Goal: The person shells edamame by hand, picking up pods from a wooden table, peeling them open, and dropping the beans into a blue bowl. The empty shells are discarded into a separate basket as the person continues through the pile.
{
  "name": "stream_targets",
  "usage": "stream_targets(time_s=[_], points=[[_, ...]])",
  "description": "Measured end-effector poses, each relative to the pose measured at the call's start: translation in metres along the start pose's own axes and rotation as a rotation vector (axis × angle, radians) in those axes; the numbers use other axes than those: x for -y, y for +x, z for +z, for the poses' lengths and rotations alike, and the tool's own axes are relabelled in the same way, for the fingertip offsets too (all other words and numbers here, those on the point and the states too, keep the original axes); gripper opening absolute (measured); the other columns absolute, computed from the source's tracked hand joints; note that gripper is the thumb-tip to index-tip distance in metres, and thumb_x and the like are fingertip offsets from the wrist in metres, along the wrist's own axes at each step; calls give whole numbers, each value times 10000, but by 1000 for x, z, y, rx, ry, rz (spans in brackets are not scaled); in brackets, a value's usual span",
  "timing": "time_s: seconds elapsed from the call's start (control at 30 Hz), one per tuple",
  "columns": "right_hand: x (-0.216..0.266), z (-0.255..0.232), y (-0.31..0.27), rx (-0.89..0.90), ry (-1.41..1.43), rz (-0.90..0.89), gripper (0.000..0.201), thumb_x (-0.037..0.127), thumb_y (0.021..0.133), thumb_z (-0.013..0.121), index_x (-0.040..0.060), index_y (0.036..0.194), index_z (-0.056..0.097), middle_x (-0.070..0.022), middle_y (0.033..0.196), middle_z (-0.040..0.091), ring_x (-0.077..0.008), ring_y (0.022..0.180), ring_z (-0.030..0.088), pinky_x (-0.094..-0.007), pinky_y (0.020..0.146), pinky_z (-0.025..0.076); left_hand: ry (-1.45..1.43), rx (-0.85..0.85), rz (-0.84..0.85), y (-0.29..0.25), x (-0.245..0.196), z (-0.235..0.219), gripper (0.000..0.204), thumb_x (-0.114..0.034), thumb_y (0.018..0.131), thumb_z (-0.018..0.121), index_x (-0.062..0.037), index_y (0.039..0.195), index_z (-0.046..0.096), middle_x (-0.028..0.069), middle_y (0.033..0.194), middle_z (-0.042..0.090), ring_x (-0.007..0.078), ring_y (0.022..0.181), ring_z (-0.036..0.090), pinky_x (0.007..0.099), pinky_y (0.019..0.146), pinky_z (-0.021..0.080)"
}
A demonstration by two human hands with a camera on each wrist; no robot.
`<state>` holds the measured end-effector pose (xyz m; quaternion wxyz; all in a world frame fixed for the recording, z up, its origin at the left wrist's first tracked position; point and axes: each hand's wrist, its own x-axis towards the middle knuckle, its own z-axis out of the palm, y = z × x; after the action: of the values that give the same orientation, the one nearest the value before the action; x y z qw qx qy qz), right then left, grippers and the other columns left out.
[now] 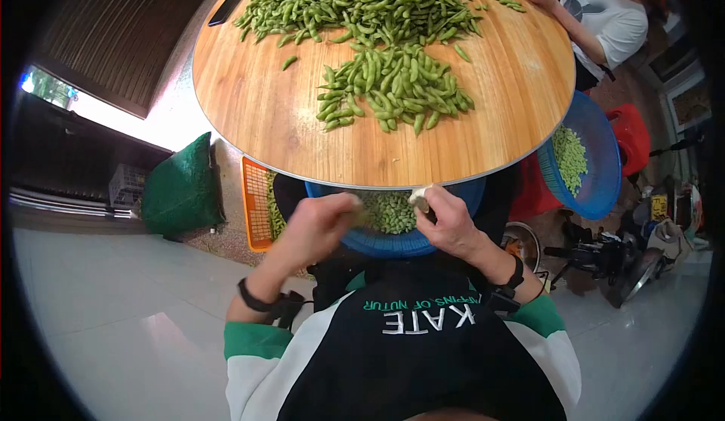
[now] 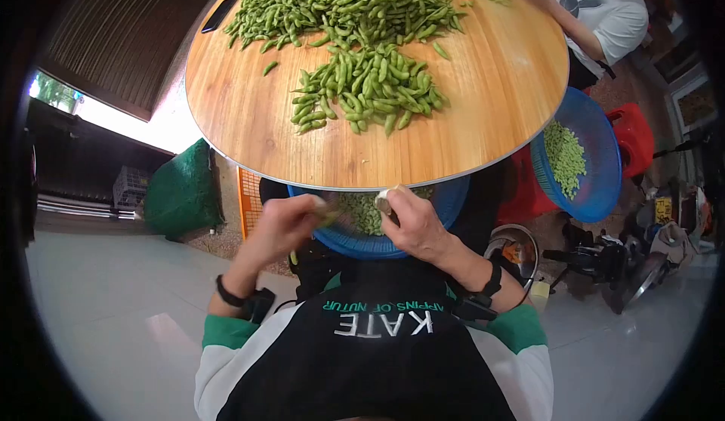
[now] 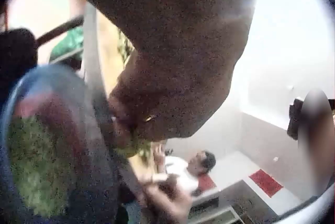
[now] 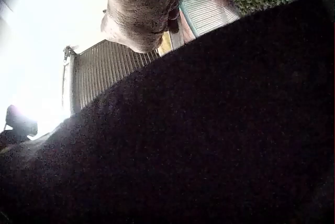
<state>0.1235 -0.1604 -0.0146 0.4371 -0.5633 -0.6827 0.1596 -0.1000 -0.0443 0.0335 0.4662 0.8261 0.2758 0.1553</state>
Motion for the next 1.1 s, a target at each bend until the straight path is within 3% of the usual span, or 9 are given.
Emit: stream_targets(time_s=[0.13, 0.27, 0.33, 0.43, 0.7, 0.9, 0.97, 1.03, 1.1], points=[[-8, 5, -3, 24, -53, -149, 287, -23, 712, 698, -76, 929, 519, -171, 882, 571, -305, 717, 606, -357, 571, 477, 747, -37, 129, -11, 5, -52, 130, -67, 790, 636, -49, 918, 620, 157, 873, 556, 337, 833, 561, 417, 713, 472], [-7, 5, -4, 3, -54, -142, 269, 12, 735, 708, -61, 922, 529, -174, 871, 583, -292, 722, 605, -336, 583, 483, 495, -287, 34, 43, 29, -43, 119, -77, 798, 615, -47, 913, 608, 158, 890, 543, 353, 853, 547, 423, 728, 463], [-7, -2, -4, 80, 124, 87, 272, 45, 790, 681, -64, 1001, 549, -146, 822, 588, -220, 694, 597, -303, 591, 479, 546, -381, 251, 76, 47, -31, 121, -54, 791, 578, -40, 911, 581, 163, 875, 531, 359, 808, 553, 426, 703, 467], [8, -16, 3, 108, 415, 470, 264, 39, 832, 617, -64, 1072, 575, -68, 796, 563, -106, 600, 535, -244, 520, 423, 691, -377, 156, 98, 65, -25, 133, -24, 786, 527, -35, 914, 560, 167, 853, 522, 362, 796, 558, 429, 687, 474], [-2, -17, 7, 201, 870, 538, 407, 67, 945, 429, -39, 1332, 362, -43, 792, 538, -58, 552, 443, -184, 488, 376, 833, -318, 409, 89, 74, -28, 248, 2, 750, 526, -38, 995, 529, 193, 939, 499, 371, 755, 560, 447, 655, 495], [3, -18, 19, 140, 883, 577, 391, 83, 953, 427, -34, 1323, 375, -52, 724, 537, -73, 504, 461, -196, 441, 373, 532, -315, 240, 83, 72, -23, 214, -6, 748, 565, -33, 957, 529, 214, 909, 511, 409, 770, 560, 475, 661, 476], [3, -15, 18, 97, 951, 596, 398, 83, 952, 423, -26, 1331, 372, -57, 741, 548, -75, 507, 467, -197, 436, 378, 555, -335, 283, 80, 73, -12, 144, -42, 811, 581, -25, 943, 525, 150, 815, 545, 300, 687, 581, 395, 597, 475], [6, -14, 19, 67, 950, 629, 404, 83, 951, 416, -17, 1340, 368, -64, 764, 554, -74, 506, 464, -194, 430, 379, -451, -177, -125, 76, 37, 1, 108, -91, 876, 580, -19, 930, 521, 59, 748, 552, 145, 612, 541, 279, 538, 435], [7, -13, 20, 82, 1020, 625, 414, 92, 953, 410, 0, 1354, 361, -70, 797, 559, -73, 528, 472, -188, 429, 381, -661, -113, -108, 72, 12, 20, 118, -120, 913, 568, -14, 932, 519, 1, 714, 539, 55, 583, 478, 200, 520, 385]])
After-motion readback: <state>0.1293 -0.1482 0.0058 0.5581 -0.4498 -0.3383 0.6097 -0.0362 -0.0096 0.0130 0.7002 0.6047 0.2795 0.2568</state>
